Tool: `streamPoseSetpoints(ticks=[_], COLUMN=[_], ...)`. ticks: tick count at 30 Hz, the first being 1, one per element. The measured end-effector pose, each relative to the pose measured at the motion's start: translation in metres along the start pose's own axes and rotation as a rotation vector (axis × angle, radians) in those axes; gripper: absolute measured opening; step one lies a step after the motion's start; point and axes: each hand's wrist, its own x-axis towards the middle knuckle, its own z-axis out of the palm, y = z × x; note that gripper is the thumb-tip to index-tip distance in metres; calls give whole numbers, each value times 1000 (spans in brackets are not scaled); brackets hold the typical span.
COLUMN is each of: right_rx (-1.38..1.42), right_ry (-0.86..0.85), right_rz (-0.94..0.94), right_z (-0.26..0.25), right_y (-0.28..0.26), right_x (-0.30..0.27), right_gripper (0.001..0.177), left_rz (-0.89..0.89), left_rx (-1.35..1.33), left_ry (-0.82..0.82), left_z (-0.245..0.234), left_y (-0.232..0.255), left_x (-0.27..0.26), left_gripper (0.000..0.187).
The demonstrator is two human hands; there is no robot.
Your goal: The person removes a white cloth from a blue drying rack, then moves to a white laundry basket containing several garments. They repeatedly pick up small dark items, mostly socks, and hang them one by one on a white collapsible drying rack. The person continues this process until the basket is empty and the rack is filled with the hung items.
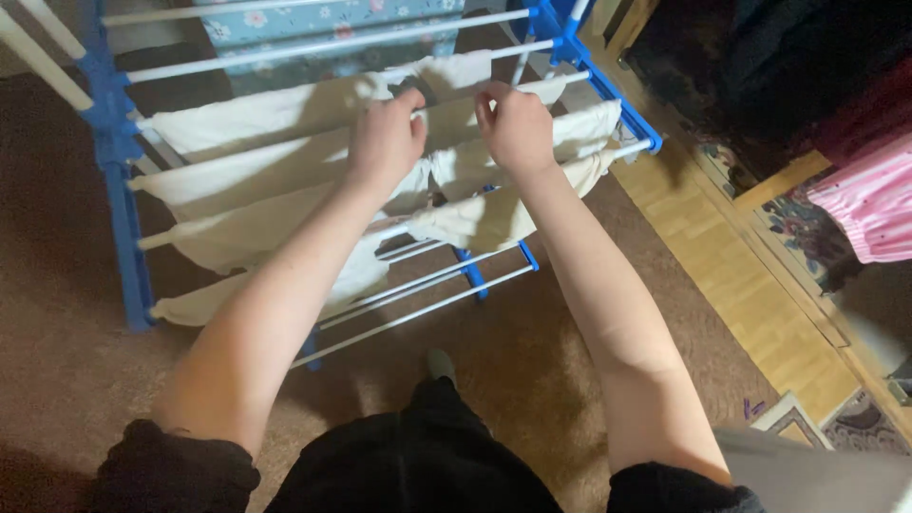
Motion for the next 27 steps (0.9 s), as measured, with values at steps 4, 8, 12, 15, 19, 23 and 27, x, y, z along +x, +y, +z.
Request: streamPoseSetpoints(ticks=[4,8,12,15,19,23,27], right_rx=[-23,-68,-93,-61,-67,-56,-95], right_ry=[57,-47,-83,-94,-80,-81,-56], right_rz=[50,197,245,294,312,316,249], right_z=[2,-10,-23,-39,-62,-77,-92], right_y=[6,-3,-1,4,-3,-3,-11], right_x=[-32,-62,-90,-107,-125,-147,-177], right_gripper=[18,18,16,20,18,15,16], left_rz=[-57,-45,-17,16,-54,-98,-58], left_rx=[-39,-214,-196,-157,-157,-169,-166], left_ry=[-111,-78,-72,-80,-124,-133,-123], left_z=[-12,-11,-11,-9,-8,-8,-28], left_y=[24,38,56,63,71,84,110], left_x=[-27,-47,-63,-73,-88,-109,-144], left_gripper=[27,14,9,11,12,13,22])
